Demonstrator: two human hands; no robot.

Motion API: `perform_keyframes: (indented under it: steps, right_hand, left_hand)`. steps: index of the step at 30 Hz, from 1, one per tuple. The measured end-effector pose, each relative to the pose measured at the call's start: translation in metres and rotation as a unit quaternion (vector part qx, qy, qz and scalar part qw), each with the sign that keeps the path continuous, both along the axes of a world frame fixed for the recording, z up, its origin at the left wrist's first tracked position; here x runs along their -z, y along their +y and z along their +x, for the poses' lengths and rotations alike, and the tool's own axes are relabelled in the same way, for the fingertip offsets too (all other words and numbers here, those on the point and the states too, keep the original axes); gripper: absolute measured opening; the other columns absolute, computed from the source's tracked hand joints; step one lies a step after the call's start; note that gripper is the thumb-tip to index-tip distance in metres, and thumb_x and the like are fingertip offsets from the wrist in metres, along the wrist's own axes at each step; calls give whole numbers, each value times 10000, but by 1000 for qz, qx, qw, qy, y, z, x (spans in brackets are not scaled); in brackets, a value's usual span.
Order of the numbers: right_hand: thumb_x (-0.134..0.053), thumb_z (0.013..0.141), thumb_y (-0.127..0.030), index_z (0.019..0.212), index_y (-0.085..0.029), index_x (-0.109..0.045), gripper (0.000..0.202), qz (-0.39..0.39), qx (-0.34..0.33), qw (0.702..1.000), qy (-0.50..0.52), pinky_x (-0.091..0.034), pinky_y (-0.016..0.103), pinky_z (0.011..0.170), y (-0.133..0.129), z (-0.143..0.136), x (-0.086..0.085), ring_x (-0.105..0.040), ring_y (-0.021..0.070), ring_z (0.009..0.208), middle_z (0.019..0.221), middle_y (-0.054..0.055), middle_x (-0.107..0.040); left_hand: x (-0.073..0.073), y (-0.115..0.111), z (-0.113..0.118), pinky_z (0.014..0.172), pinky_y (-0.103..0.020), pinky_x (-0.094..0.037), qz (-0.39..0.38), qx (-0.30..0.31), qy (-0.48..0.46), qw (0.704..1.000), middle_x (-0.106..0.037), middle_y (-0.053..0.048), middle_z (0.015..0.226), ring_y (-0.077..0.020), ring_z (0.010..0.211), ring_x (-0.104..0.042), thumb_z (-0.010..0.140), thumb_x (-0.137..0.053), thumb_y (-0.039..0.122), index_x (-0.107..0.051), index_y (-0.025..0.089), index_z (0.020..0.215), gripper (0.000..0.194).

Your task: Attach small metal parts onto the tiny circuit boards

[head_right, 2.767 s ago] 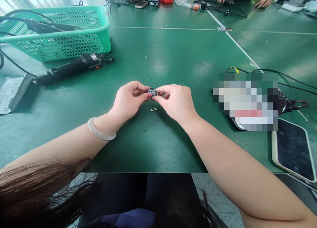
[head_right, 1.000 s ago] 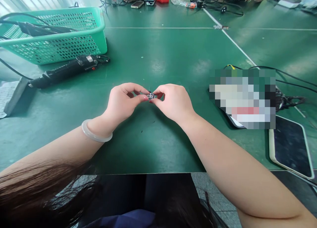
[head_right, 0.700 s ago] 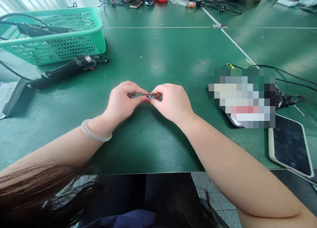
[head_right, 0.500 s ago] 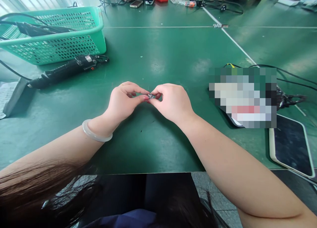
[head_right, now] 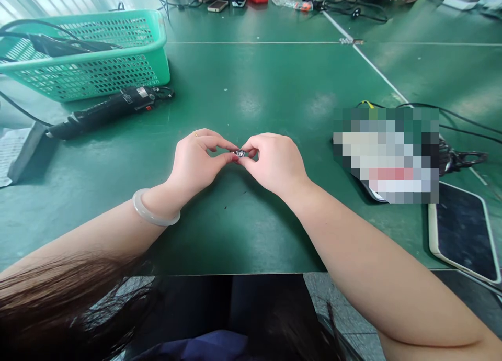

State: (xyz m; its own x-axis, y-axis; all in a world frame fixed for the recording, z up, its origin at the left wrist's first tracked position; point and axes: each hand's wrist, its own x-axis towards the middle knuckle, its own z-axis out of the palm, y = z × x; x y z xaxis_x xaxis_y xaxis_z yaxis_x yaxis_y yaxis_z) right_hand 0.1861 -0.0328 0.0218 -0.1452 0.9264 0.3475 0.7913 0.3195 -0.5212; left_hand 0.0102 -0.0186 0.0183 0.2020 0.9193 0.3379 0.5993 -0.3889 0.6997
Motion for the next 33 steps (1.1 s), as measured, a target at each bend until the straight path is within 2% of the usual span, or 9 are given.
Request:
perform_keyframes:
  steps: [6, 28, 33]
  right_hand:
    - [-789, 783, -301, 757, -202, -764, 105, 3, -1, 1000, 11, -428, 312, 608, 0, 1, 0, -626, 178, 678, 708, 26, -702]
    - [-788, 771, -247, 763, -200, -773, 49, -2, -1, 1000, 18, -442, 314, 622, 0, 1, -1, -641, 179, 682, 714, 24, -720]
    - [-786, 779, -285, 765, -199, -770, 89, -9, 2, 1000, 17, -443, 322, 629, 0, 0, -2, -642, 188, 693, 723, 32, -722]
  left_hand:
    - [-1, -1, 0, 780, -304, -520, 11, -13, 6, 1000, -746, -16, 925, -162, 837, -625, 796, -770, 220, -824, 259, 863, 95]
    - [2, 0, -1, 777, -304, -510, 34, -1, 22, 999, -761, 4, 888, -159, 825, -634, 799, -770, 193, -809, 264, 881, 115]
    - [1, -1, -1, 778, -299, -512, 27, -3, 22, 999, -766, 3, 907, -148, 787, -621, 791, -774, 191, -805, 266, 968, 195]
